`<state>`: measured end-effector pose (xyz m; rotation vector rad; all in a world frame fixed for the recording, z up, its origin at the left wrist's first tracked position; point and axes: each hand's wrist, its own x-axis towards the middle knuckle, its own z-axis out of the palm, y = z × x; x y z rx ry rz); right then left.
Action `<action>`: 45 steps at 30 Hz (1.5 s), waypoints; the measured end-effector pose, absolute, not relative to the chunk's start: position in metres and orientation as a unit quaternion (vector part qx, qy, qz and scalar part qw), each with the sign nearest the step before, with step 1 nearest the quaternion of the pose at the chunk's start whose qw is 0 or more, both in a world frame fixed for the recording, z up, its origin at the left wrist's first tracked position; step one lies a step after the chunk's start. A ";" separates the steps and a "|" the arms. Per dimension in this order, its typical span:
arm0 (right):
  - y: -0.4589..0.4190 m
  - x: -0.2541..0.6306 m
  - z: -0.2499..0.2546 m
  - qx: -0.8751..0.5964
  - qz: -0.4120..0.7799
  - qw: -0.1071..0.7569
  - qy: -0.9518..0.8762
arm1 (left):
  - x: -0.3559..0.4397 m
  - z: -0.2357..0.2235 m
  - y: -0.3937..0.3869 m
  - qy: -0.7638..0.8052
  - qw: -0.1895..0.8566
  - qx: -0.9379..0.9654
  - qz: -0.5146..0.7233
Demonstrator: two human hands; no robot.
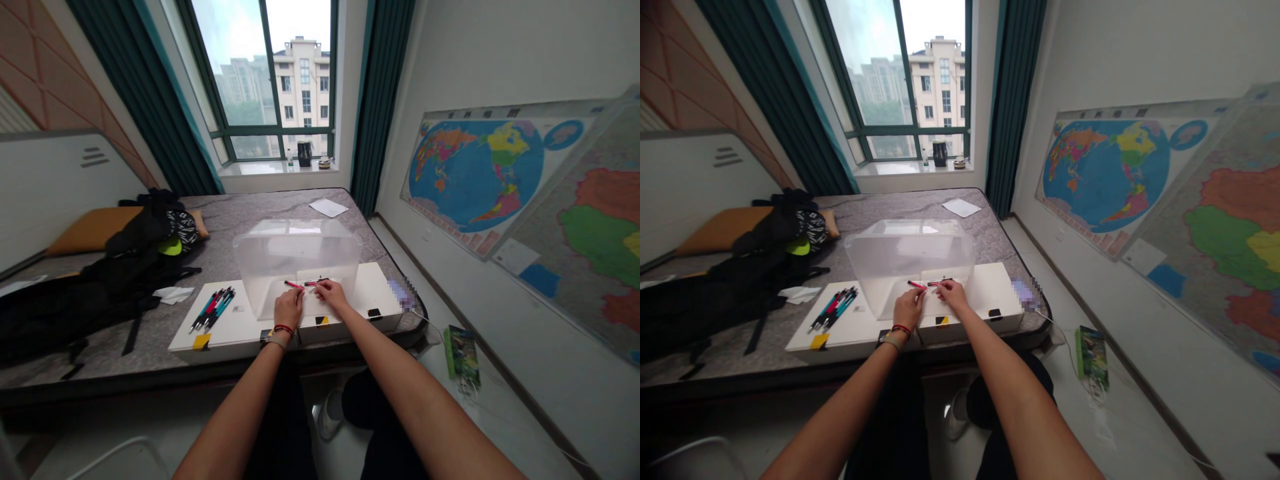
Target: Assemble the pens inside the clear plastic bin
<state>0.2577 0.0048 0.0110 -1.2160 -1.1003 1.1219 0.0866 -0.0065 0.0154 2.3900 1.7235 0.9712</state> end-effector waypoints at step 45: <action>0.007 0.260 0.009 -0.528 0.430 0.547 -0.487 | 0.085 0.022 -0.010 0.543 0.068 0.778 0.309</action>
